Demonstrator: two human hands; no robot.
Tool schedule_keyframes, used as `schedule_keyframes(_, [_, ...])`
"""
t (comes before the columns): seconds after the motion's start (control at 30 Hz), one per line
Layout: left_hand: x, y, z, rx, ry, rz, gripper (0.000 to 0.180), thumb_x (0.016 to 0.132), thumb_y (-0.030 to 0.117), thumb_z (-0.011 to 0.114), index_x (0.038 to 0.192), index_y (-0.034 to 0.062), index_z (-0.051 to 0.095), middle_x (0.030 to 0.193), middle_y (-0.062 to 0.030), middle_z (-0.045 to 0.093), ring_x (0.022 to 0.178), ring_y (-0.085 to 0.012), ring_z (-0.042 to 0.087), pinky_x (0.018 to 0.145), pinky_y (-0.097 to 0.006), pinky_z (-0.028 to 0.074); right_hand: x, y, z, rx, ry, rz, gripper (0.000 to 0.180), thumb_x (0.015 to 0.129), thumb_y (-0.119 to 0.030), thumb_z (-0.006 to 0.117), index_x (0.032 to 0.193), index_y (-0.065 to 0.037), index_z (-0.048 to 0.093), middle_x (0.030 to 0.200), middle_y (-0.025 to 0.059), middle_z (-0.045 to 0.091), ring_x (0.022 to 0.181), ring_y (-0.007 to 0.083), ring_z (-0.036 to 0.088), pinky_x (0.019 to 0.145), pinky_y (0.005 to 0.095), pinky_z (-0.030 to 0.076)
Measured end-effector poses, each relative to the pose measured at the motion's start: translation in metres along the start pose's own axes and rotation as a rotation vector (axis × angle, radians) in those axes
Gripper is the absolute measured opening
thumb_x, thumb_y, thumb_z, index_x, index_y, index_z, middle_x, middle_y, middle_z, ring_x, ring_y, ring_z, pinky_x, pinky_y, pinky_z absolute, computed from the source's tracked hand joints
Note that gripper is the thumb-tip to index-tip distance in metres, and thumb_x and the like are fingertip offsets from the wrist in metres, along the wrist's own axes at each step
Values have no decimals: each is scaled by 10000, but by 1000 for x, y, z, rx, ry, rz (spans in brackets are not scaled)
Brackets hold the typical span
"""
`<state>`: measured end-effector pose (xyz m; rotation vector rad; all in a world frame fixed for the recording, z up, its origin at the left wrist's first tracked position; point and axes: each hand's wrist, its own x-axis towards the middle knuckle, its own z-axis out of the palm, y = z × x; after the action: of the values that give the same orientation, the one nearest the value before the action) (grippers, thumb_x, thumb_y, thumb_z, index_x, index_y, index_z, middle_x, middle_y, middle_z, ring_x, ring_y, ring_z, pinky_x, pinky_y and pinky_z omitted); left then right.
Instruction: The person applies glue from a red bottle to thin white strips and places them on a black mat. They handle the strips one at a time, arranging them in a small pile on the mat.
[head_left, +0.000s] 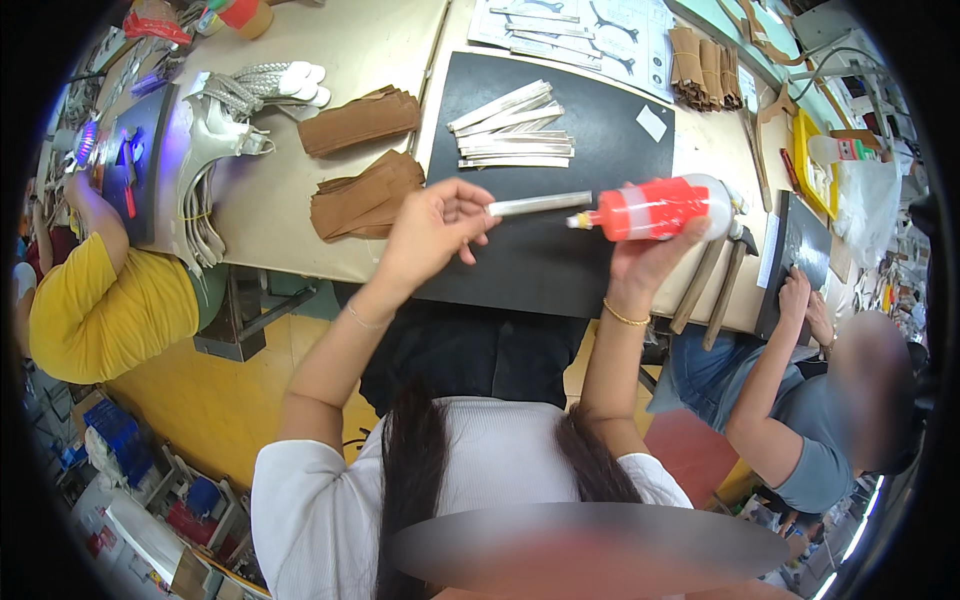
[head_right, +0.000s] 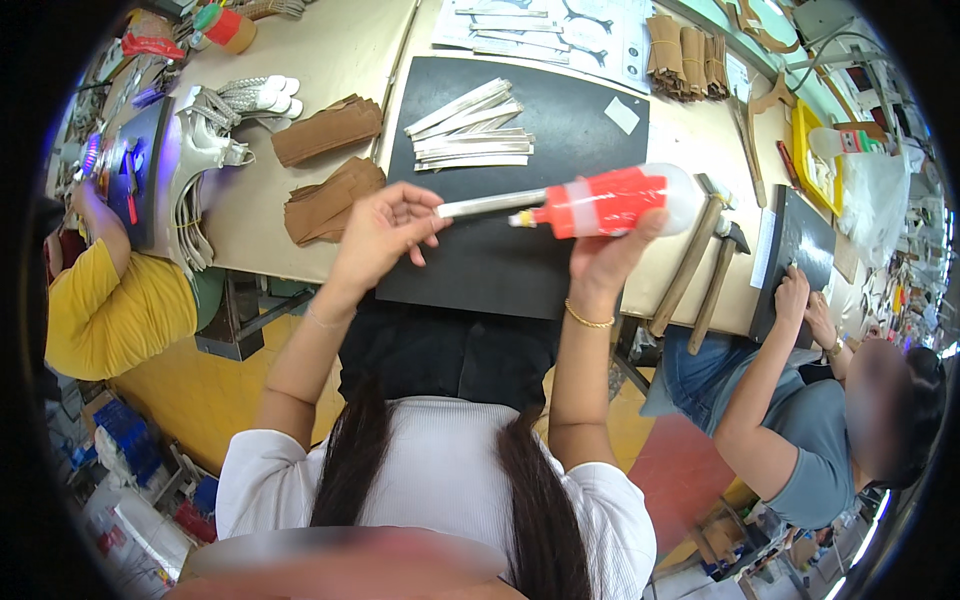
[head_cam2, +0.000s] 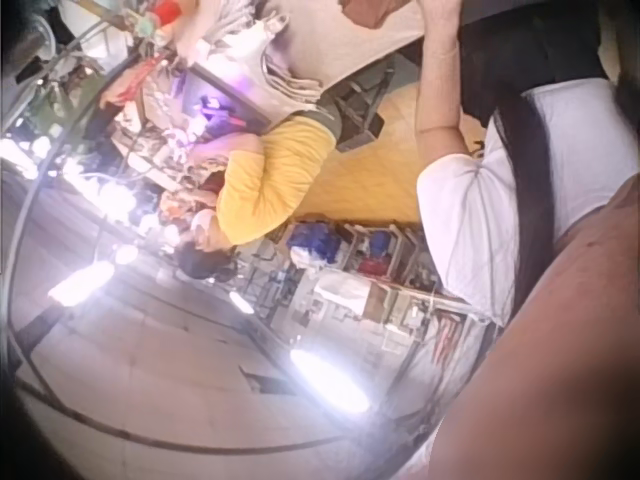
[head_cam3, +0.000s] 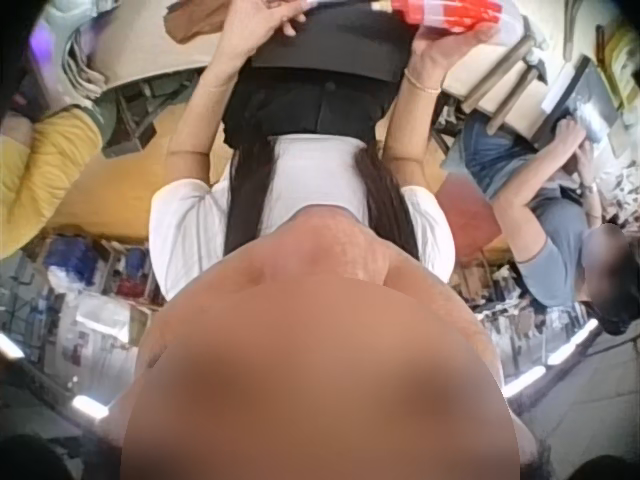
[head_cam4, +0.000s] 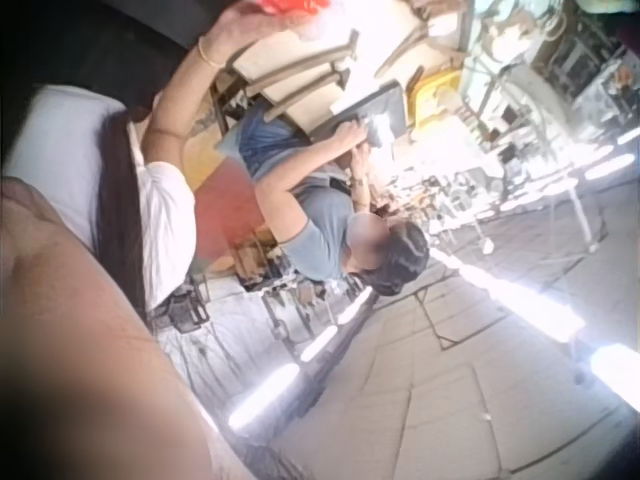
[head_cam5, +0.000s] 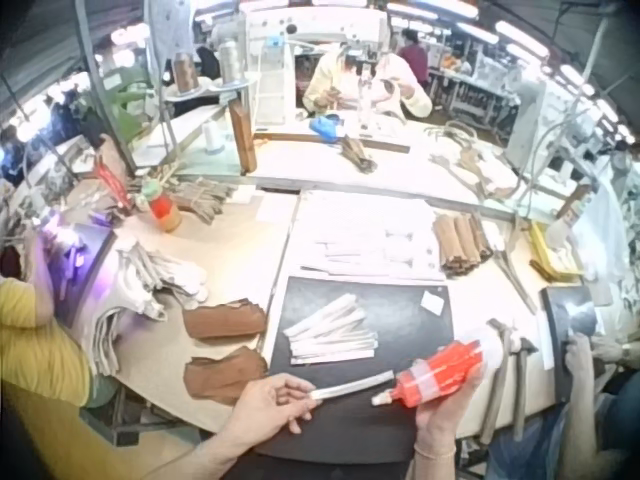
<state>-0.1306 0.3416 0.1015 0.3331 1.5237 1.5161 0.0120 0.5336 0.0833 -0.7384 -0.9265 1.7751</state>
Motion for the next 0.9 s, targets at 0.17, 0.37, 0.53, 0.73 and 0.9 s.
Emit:
schedule_keyframes(0.17, [85,55,-25,200,12,214,315,803,103,659,1041,-80,561,802,-98,637,634,-105,585,488,-216,474,4,-13,-24,-34,86,-36,699,810,-623,538,1201,-55,425,1058,93,544,980,235,574,890,506,488])
schedule_keyframes(0.37, [227,102,-38,344,44,467,343,786,144,667,1050,-61,590,834,-82,658,683,-110,594,524,-230,481,-5,-3,-37,-56,35,5,743,814,-614,542,1264,-46,380,1120,112,520,1032,240,550,918,511,467])
schedule_keyframes(0.53, [268,104,-45,574,222,346,356,775,187,690,1062,-7,613,832,-91,672,586,-113,598,494,-243,480,-3,-3,-40,-96,12,15,788,778,-649,558,1250,-41,387,1105,116,524,1037,238,545,908,500,484])
schedule_keyframes(0.73, [178,94,-42,976,125,185,240,765,229,709,874,17,676,656,-56,607,428,-119,543,439,-255,443,-1,-4,-41,-127,-37,21,796,770,-652,567,1238,-32,390,1096,130,528,988,251,570,873,481,511])
schedule_keyframes(0.9, [97,62,-40,1146,98,188,199,731,169,702,813,-11,673,706,-132,648,668,-212,617,661,-305,479,-2,-3,-41,-114,-59,29,768,786,-629,567,1232,-28,394,1098,137,529,962,262,580,863,477,515])
